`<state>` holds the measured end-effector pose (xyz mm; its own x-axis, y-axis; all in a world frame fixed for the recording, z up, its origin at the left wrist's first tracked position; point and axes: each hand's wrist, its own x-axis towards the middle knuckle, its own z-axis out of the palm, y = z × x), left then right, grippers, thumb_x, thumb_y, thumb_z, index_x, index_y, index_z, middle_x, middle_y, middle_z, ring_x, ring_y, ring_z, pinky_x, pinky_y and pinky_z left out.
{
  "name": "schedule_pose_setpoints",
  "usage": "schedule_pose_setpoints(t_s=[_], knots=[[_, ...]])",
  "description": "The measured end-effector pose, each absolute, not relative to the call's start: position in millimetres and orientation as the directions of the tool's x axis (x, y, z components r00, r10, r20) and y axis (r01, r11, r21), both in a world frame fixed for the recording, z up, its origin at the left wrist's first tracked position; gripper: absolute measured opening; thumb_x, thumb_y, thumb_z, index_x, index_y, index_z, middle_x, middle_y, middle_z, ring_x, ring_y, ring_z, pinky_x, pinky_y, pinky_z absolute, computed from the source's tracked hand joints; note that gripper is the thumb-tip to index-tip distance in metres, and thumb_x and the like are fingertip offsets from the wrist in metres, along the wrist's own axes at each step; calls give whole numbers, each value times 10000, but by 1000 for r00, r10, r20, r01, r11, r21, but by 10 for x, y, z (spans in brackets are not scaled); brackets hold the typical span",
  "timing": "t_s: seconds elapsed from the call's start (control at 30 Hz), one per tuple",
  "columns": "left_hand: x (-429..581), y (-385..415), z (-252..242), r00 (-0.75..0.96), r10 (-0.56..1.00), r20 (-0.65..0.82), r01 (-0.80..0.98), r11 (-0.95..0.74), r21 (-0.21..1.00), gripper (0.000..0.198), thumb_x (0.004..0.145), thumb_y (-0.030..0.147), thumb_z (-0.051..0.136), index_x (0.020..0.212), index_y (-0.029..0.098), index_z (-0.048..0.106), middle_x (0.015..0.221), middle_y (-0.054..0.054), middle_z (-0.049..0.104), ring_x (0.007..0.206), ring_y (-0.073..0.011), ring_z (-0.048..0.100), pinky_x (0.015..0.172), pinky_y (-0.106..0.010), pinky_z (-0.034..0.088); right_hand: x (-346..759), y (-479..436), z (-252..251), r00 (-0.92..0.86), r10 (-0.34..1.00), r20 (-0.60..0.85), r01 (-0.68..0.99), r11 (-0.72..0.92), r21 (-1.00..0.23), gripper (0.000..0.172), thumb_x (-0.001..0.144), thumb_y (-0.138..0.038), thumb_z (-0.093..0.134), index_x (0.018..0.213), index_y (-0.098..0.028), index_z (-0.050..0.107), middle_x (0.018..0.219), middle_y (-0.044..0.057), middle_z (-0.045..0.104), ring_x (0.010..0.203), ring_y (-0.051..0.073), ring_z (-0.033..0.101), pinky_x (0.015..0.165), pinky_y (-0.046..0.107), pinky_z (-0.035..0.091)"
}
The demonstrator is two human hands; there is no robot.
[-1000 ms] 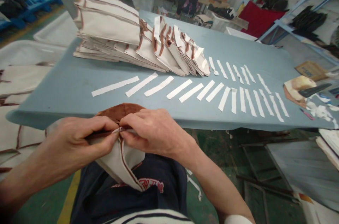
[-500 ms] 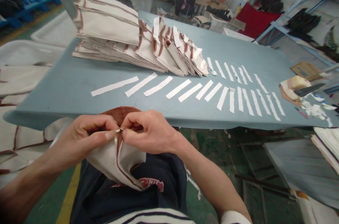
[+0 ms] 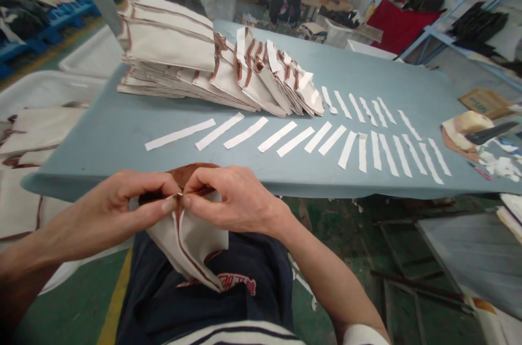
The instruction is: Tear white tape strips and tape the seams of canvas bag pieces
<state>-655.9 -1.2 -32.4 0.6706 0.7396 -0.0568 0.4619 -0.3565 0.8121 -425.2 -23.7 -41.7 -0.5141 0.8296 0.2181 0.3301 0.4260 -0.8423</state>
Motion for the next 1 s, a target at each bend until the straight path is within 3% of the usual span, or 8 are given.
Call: schedule_pose_setpoints(t_s=[0.2,0.33,0.53,0.7,0.8,1.0], knots=[[-6556,-44,-174,686,728,-9,528,-488,696,171,909,267,580,784,210,683,595,66,614,521,-106,521,500,-223,346,-4231,-230,-401,-580,760,293,338,551,-763,12,919,-177,652,910,-182,657,847,-8,726,738,116,622,712,232,438],[-6501,-79,-92,673,733,97,557,-589,586,147,874,238,559,752,222,640,590,72,610,510,-100,513,516,-238,328,-4224,-249,-390,-604,735,309,380,606,-698,60,940,-168,592,932,-185,649,873,12,741,774,129,645,725,240,447],[-6424,-91,-69,638,770,-1,582,-482,655,176,834,256,529,667,228,576,545,76,540,497,-101,476,470,-214,325,-4228,-282,-395,-638,672,376,499,733,-462,199,1024,-187,499,977,-159,691,863,57,765,774,159,659,708,282,421],[-6439,-114,-131,641,761,100,596,-577,558,162,857,245,556,703,217,597,540,93,507,503,-87,448,499,-212,294,-4258,-278,-395,-653,693,305,598,719,-354,277,1031,-165,442,927,-158,699,871,70,780,761,166,662,673,291,395],[-6459,-117,-145,661,732,165,572,-633,522,126,860,237,575,738,217,599,564,90,539,514,-93,464,517,-224,307,-4253,-272,-429,-627,691,359,569,721,-396,274,1009,-170,430,903,-168,683,790,41,743,698,151,618,648,286,372],[-6493,-138,-161,713,651,259,489,-728,481,174,927,189,532,759,219,564,649,71,589,540,-95,524,535,-224,355,-4285,-272,-483,-571,744,347,442,635,-634,116,874,-207,542,887,-177,653,760,-5,679,681,127,566,651,261,370]])
